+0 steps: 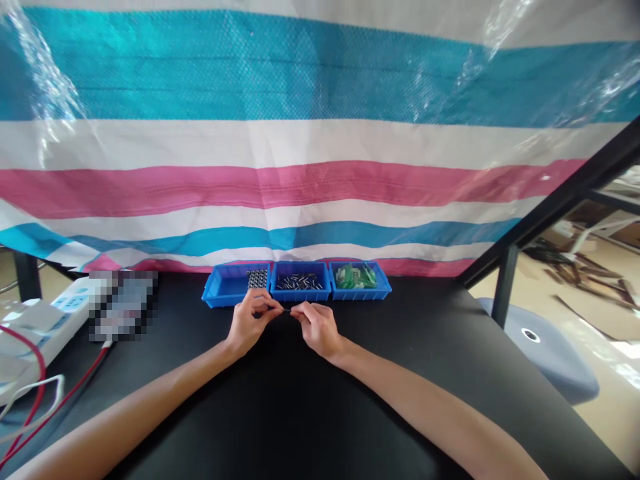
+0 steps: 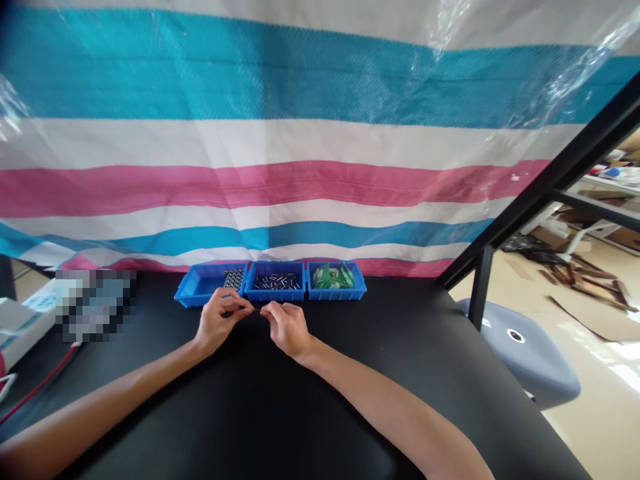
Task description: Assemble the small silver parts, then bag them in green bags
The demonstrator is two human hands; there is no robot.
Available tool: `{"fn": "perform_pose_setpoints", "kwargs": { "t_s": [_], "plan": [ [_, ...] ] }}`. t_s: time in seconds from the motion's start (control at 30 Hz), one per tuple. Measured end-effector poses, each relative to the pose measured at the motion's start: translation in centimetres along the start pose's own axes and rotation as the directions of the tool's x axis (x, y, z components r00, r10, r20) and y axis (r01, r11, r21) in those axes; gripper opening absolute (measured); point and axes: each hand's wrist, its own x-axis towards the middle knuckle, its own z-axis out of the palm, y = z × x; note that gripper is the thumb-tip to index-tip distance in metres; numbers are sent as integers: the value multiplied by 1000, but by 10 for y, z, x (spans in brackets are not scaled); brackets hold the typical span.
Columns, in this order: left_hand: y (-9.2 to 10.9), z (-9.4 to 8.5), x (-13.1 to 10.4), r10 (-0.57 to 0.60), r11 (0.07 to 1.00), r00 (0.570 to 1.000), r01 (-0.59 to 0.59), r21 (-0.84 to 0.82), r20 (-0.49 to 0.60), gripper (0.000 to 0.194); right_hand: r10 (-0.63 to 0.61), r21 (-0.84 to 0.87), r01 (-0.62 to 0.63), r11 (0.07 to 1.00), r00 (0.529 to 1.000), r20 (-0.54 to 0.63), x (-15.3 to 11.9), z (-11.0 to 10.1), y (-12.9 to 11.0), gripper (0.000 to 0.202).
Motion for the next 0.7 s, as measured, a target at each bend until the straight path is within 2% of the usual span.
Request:
{"fn": "perform_pose_setpoints", "kwargs": {
  "t_s": [0.2, 0.4, 0.7],
  "plan": [
    [5, 0, 1, -3, 1000, 1000, 3, -6, 5, 25, -23, 6, 23, 1000, 1000, -10, 2, -2, -1, 15],
    [11, 0, -2, 53, 998, 998, -54, 35, 14, 21, -3, -4, 3, 1000, 1000, -5, 2, -1, 0, 15],
    [10, -2, -2, 69, 997, 997, -70, 40, 39, 18, 9, -1, -9, 1000, 1000, -5, 0, 1, 2, 16]
  ]
}}
